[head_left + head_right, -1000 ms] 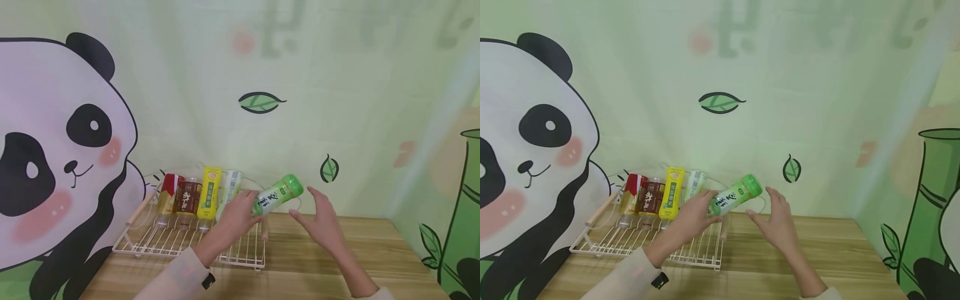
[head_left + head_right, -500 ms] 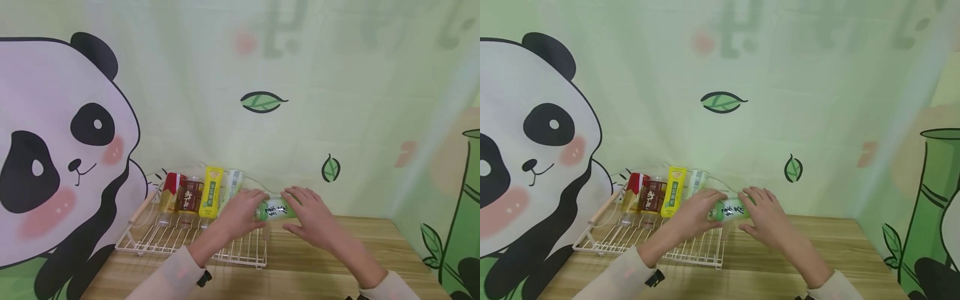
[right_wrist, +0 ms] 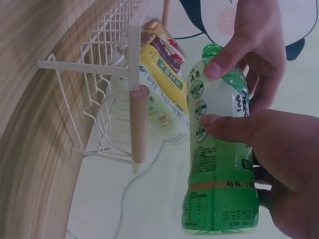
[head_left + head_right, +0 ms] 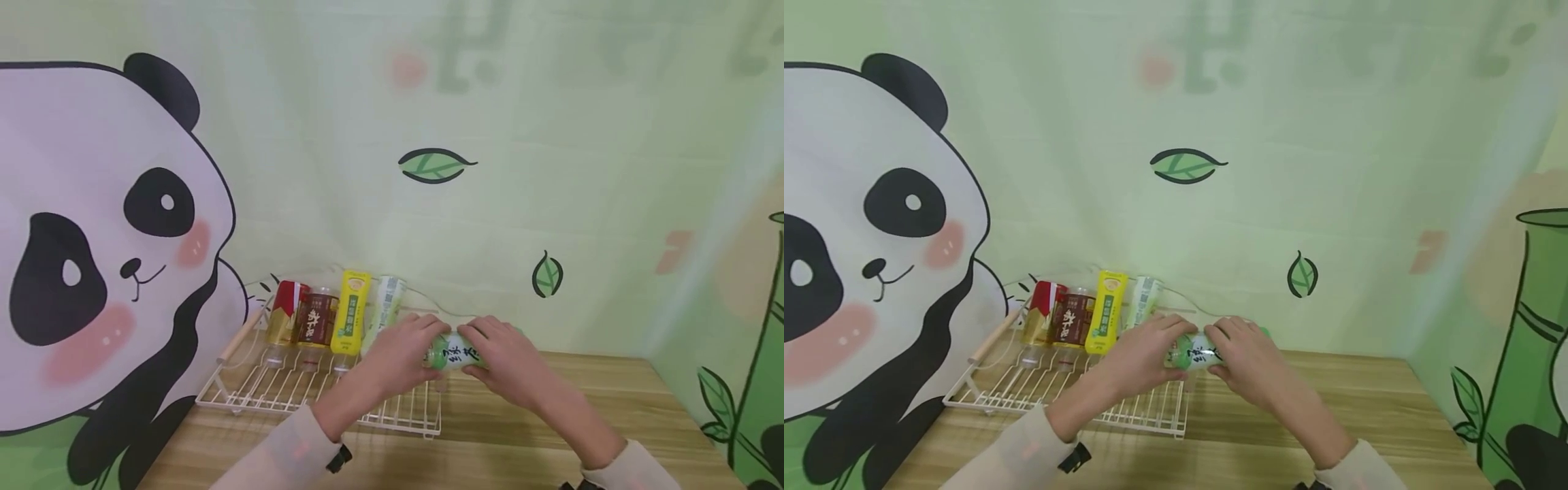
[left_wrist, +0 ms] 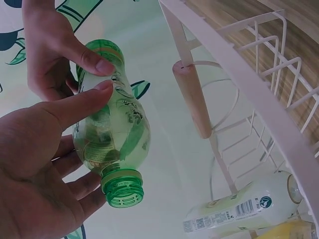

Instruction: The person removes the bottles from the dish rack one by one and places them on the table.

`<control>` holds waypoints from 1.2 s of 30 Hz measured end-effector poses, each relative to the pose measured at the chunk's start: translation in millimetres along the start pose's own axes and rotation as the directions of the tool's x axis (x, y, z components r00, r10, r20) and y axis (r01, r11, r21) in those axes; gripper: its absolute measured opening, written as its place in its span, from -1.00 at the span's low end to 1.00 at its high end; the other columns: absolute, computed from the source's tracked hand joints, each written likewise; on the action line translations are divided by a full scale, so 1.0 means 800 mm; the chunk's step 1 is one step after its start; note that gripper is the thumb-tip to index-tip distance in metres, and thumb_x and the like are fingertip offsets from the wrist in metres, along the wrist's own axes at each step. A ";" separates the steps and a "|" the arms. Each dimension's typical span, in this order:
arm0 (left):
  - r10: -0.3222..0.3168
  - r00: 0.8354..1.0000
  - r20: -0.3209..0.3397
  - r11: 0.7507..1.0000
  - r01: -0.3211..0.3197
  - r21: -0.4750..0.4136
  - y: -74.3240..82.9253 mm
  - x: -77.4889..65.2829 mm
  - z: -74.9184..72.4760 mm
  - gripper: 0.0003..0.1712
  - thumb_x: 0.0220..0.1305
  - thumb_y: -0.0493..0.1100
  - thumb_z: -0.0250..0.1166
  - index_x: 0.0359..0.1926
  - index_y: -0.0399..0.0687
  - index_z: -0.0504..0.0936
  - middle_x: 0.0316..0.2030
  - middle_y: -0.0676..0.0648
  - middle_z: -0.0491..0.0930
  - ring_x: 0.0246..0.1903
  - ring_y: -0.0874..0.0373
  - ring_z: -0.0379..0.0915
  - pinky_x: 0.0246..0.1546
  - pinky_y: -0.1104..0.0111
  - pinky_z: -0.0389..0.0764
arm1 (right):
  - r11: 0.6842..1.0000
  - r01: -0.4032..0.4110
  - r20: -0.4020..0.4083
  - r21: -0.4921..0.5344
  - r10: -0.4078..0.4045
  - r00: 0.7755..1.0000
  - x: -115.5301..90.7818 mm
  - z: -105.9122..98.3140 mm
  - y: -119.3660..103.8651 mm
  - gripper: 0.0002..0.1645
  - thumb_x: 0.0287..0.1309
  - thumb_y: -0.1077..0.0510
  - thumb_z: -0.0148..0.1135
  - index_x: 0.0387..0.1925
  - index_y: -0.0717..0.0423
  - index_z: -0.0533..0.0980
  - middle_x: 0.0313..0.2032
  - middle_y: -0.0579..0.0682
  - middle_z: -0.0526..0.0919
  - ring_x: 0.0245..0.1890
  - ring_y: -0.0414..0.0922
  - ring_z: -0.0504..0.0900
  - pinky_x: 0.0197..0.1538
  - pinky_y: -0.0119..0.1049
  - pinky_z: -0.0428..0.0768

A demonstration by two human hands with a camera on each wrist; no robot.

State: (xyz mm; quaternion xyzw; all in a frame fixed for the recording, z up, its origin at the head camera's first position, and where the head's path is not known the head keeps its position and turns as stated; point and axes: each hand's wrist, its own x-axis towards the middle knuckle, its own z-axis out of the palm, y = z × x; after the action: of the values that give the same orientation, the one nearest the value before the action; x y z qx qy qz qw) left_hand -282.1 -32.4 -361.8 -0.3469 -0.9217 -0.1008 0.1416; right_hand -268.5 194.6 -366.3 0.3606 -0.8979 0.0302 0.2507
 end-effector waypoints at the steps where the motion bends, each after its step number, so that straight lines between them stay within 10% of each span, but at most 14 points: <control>1: -0.001 1.000 0.002 1.000 0.001 -0.001 0.000 0.000 0.000 -0.17 0.15 0.11 0.65 0.40 0.05 0.55 0.26 0.08 0.61 0.14 0.13 0.51 0.07 0.36 0.64 | 1.000 0.001 0.000 0.001 -0.001 1.000 0.000 0.000 0.000 -0.25 0.02 0.10 0.71 0.20 0.25 0.58 0.06 0.06 0.67 0.06 0.01 0.62 -0.06 -0.07 0.68; 22: 0.047 0.998 0.043 0.991 -0.041 -0.131 0.001 -0.004 0.006 -0.14 0.32 0.17 0.51 0.53 0.04 0.42 0.44 0.04 0.48 0.39 0.06 0.41 0.38 0.20 0.50 | 1.000 0.018 -0.012 -0.002 -0.018 1.000 -0.021 0.006 0.020 -0.19 -0.14 0.21 0.78 0.18 0.17 0.57 -0.04 0.05 0.61 -0.10 -0.01 0.61 -0.18 -0.13 0.71; 30: -0.094 0.996 -0.013 0.965 0.088 -0.246 -0.025 -0.024 0.001 0.00 0.26 0.28 0.48 0.59 0.05 0.32 0.51 -0.04 0.38 0.48 -0.02 0.31 0.44 0.08 0.43 | 0.998 -0.069 0.020 -0.001 0.069 0.997 -0.045 -0.004 0.046 -0.13 -0.18 0.33 0.76 0.23 0.14 0.53 -0.03 0.07 0.58 -0.06 0.04 0.60 -0.17 -0.06 0.72; 36: -0.264 0.957 -0.124 0.929 0.217 -0.301 -0.057 -0.027 0.008 -0.06 0.31 0.13 0.53 0.57 -0.04 0.34 0.48 -0.13 0.39 0.45 -0.09 0.32 0.38 0.03 0.50 | 0.984 -0.162 0.022 0.070 0.161 0.987 -0.075 -0.016 0.074 -0.17 -0.08 0.30 0.72 0.25 0.22 0.51 0.00 0.10 0.61 -0.05 0.07 0.62 -0.08 0.02 0.71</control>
State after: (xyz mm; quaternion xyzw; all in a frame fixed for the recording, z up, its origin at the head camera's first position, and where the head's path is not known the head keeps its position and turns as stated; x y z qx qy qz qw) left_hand -298.0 -77.4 -379.4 -0.2385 -0.9185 -0.2766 0.1515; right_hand -265.1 279.5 -376.0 0.2957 -0.9245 0.0798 0.2271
